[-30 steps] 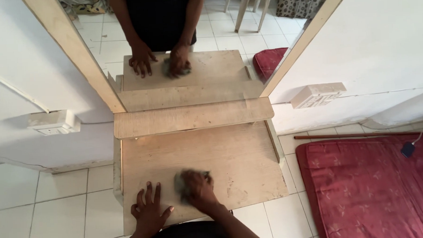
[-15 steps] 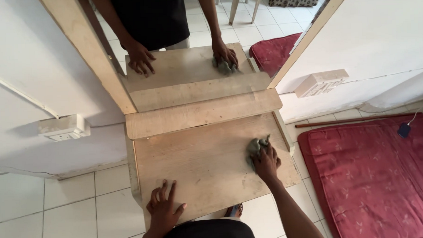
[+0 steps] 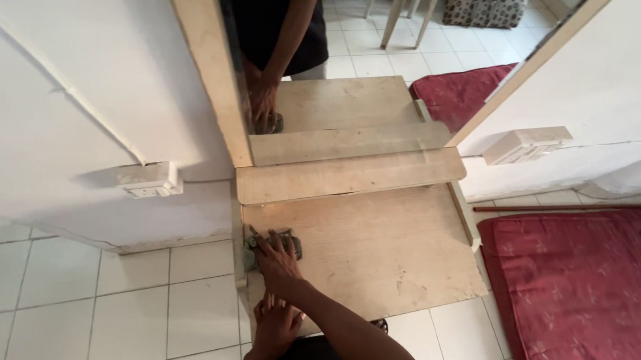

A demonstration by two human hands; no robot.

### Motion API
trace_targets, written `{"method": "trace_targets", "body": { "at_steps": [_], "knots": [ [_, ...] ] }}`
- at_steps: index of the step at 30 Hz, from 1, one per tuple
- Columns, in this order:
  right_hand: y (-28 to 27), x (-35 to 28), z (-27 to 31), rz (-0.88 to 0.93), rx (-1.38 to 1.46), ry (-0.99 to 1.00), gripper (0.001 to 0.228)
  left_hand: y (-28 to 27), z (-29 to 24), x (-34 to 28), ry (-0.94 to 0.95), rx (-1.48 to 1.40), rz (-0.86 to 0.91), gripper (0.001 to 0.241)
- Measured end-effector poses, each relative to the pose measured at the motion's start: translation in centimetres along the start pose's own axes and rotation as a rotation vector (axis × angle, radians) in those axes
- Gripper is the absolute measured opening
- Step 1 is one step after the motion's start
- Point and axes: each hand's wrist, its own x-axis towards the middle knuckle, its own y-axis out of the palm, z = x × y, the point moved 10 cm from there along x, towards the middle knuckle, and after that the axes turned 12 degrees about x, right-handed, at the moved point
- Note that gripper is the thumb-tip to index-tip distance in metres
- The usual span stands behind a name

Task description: The person wipes the surface of a wooden dressing table with a cloth. The person uses a green cloth to clean the top and lower shelf of the furniture, moving the cloth back and forth across the surfaces.

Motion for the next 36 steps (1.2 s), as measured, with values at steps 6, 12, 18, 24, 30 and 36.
{"method": "trace_targets", "body": {
  "at_steps": [6,12,18,24,30,36],
  "knots": [
    [-6.0,-0.9,-3.8,-0.001,0.108,-0.023,0.074,-4.0,-0.9,0.2,0.001,-0.063,0.047,0.074],
    [-15.4,-8.9,-22.4,-0.223,-0.142,0.462,0.077,-5.7,-1.5,0.2,-0.006,-0.066,0.058,0.086],
    [-21.2,-19.7,-33.4,-0.131,-0.175,1.008,0.088,-6.4,-1.6,0.0,-0.011,-0.044,0.049,0.082],
    [-19.4,-19.0,-35.2,-0.139,-0.178,1.151,0.086,-7.1,-2.0,-0.1,-0.040,0.013,-0.030,0.082],
    [-9.2,-9.6,-24.4,-0.026,-0.266,0.878,0.093,-7.8,-4.8,-0.7,-0.120,0.120,-0.152,0.074],
    [-2.7,-6.5,-1.2,0.526,0.059,0.209,0.085,-1.7,-3.7,-0.7,-0.331,0.307,0.112,0.076]
  ]
}}
